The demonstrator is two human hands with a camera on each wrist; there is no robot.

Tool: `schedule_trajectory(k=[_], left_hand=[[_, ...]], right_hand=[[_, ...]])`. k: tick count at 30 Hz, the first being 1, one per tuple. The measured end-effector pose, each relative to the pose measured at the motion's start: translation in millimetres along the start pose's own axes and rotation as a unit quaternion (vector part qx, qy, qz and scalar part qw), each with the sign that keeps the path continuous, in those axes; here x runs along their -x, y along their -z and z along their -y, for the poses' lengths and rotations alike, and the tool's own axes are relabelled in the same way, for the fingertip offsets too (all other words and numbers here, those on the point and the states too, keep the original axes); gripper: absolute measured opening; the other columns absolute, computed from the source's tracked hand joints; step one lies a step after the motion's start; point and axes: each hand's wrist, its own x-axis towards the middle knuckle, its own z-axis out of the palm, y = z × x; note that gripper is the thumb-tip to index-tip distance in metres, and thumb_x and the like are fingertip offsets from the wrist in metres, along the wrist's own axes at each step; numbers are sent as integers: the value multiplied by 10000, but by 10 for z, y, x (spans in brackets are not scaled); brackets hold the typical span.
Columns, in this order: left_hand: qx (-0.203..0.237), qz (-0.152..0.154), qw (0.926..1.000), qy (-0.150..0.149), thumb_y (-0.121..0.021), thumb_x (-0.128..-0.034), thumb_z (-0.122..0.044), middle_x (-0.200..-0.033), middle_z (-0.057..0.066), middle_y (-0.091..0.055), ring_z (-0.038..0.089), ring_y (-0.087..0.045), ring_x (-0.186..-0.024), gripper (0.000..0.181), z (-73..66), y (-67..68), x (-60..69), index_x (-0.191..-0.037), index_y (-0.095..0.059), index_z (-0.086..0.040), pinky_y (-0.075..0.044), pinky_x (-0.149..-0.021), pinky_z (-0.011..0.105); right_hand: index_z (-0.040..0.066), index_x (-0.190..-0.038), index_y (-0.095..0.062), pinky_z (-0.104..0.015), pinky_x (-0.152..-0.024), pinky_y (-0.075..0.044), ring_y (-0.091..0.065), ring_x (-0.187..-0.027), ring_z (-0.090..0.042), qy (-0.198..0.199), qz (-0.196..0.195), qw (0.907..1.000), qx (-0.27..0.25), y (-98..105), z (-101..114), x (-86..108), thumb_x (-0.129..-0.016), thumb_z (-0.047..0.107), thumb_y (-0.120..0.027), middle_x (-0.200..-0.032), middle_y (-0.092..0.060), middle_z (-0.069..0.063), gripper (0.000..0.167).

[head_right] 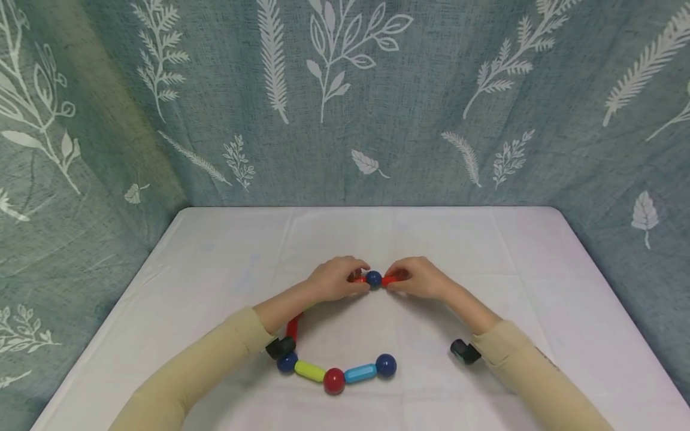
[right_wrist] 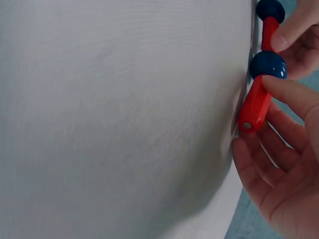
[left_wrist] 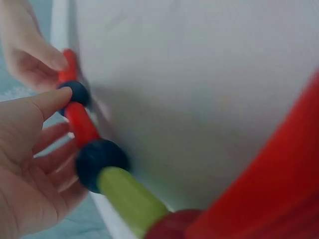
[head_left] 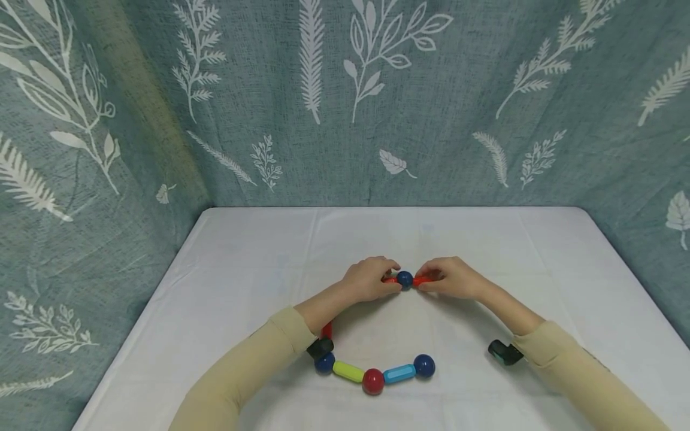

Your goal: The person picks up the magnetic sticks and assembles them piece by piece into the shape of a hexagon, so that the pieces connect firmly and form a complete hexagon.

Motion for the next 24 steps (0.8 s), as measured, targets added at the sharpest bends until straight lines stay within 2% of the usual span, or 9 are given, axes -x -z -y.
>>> schedule_trajectory(k=[3, 5, 7, 11, 14, 16, 20, 24], left_hand=[[-192, -120, 9995, -227, -669, -921, -377, -1171, 48, -625, 174, -597, -1028, 437, -112, 25, 100, -1273, -623, -122, -524, -761, 344], [-156, -7, 9990, -408, -665, -920, -397, -1179, 40, -622, 154, -591, -1020, 433, -205, 30, 191, -1255, -634, -123, -526, -760, 331], [-31, 302, 9980, -550, -675, -909, -414, -1150, 15, -636, 115, -588, -986, 424, -303, 10, 297, -1227, -654, -134, -514, -752, 286], [47, 1223, 9900, -701, -693, -873, -486, -1024, -56, -650, 42, -553, -862, 448, -463, -100, 511, -1187, -681, -166, -464, -711, 216], [-63, 1624, 9831, -848, -714, -843, -515, -966, -82, -627, 27, -518, -801, 472, -536, -194, 641, -1177, -684, -182, -443, -679, 212], [-106, 1703, 9807, -953, -739, -830, -494, -947, -85, -611, 29, -505, -781, 466, -567, -242, 701, -1172, -684, -182, -438, -661, 210], [-189, 1649, 9794, -1146, -767, -827, -428, -897, -98, -576, 21, -487, -758, 450, -590, -310, 761, -1188, -672, -177, -422, -643, 196], [-338, 1514, 9787, -1342, -756, -852, -378, -906, -99, -587, 3, -501, -777, 425, -583, -332, 767, -1213, -660, -175, -432, -662, 175]], right_hand=[[8, -1104, -682, -341, -777, -534, -636, -876, -195, 175, -49, 9998, 41, -29, 20, -25, -868, 106, -730, -965, -679, -53, 260], [3, -1122, -671, -328, -769, -532, -619, -850, -175, 296, -73, 9995, 56, -50, 35, -50, -867, 113, -735, -935, -664, -39, 285], [3, -1134, -666, -313, -761, -528, -601, -830, -154, 338, -84, 9994, 87, -72, 53, -74, -867, 121, -737, -909, -648, -29, 301], [1, -1140, -667, -294, -735, -516, -585, -814, -127, 365, -98, 9989, 263, -107, 97, -106, -868, 146, -741, -898, -640, -21, 317], [11, -1133, -674, -285, -701, -500, -563, -785, -113, 386, -143, 9983, 402, -122, 122, -115, -863, 160, -749, -879, -634, -3, 318], [13, -1127, -677, -278, -674, -486, -549, -756, -105, 382, -168, 9983, 404, -130, 127, -116, -862, 172, -753, -858, -629, 11, 318], [17, -1126, -678, -278, -654, -478, -556, -739, -100, 222, -231, 9989, 337, -141, 126, -109, -868, 210, -751, -840, -630, 29, 331], [25, -1118, -678, -296, -677, -490, -592, -765, -116, -228, -415, 9982, 369, -144, 116, -93, -876, 262, -740, -860, -649, 14, 344]])
